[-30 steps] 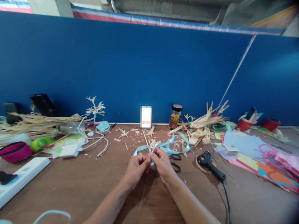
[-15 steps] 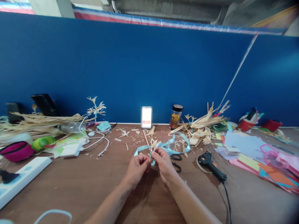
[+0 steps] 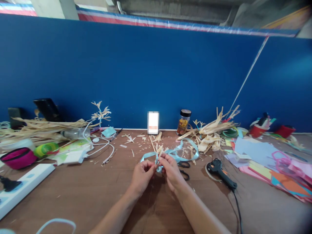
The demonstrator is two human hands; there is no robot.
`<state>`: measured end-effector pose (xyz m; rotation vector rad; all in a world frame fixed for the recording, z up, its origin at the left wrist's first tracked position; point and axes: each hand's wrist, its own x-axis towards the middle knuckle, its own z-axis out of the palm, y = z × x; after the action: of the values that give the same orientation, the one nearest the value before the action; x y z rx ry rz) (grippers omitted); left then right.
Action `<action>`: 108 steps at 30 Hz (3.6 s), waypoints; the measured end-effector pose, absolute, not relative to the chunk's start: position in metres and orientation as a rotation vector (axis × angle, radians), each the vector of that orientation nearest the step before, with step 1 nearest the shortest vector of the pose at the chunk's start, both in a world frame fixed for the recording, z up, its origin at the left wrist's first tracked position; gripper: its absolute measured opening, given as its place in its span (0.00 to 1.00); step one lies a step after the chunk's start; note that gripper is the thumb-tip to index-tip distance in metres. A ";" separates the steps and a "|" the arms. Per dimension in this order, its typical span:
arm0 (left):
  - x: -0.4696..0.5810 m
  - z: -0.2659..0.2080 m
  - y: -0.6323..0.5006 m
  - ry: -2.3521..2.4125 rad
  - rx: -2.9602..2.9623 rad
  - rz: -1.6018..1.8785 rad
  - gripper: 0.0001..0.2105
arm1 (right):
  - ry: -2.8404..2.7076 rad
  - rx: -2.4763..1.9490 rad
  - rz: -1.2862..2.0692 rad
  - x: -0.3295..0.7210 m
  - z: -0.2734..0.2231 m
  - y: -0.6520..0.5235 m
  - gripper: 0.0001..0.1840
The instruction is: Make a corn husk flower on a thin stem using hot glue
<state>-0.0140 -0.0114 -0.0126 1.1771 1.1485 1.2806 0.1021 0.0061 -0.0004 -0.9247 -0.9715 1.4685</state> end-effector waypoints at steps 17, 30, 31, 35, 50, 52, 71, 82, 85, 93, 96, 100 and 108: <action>-0.016 -0.010 -0.009 1.096 0.970 1.300 0.12 | -1.407 -0.972 1.224 0.103 -0.007 0.008 0.10; -0.018 -0.009 -0.009 1.059 0.945 1.281 0.11 | -1.345 -0.938 1.491 0.112 0.002 0.010 0.11; -0.018 -0.008 -0.009 1.041 0.939 1.288 0.11 | -1.352 -0.934 1.492 0.112 0.003 0.010 0.11; -0.016 -0.007 -0.009 0.963 0.873 1.314 0.10 | -1.360 -0.945 1.480 0.112 0.002 0.010 0.10; -0.020 -0.007 -0.009 0.835 0.719 1.191 0.08 | -1.319 -1.025 1.388 0.109 -0.013 0.012 0.11; -0.020 -0.007 -0.009 0.831 0.721 1.185 0.09 | -1.316 -1.037 1.398 0.109 -0.016 0.013 0.12; -0.024 -0.002 -0.011 0.776 0.803 1.176 0.08 | -1.237 -0.907 1.641 0.108 -0.011 0.010 0.17; -0.020 -0.006 -0.010 0.961 0.900 1.215 0.10 | -1.370 -0.959 1.500 0.110 -0.021 0.016 0.11; -0.020 -0.009 -0.010 1.000 0.899 1.242 0.11 | -1.387 -0.934 1.371 0.108 -0.018 0.015 0.06; -0.018 -0.009 -0.010 1.104 1.123 1.292 0.11 | -1.323 -0.897 1.314 0.107 -0.003 0.009 0.06; -0.017 -0.011 -0.011 1.113 1.200 1.280 0.11 | -1.300 -0.895 1.355 0.107 -0.005 0.010 0.11; -0.017 -0.013 -0.011 1.089 1.163 1.264 0.10 | -1.263 -0.889 1.396 0.107 -0.008 0.012 0.14; -0.017 -0.005 -0.011 0.869 0.751 1.286 0.09 | -1.256 -0.900 1.435 0.103 -0.009 0.006 0.12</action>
<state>-0.0174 -0.0110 -0.0052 0.7509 0.8693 1.2856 0.1033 0.0065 -0.0091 -0.8999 -1.2562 1.4349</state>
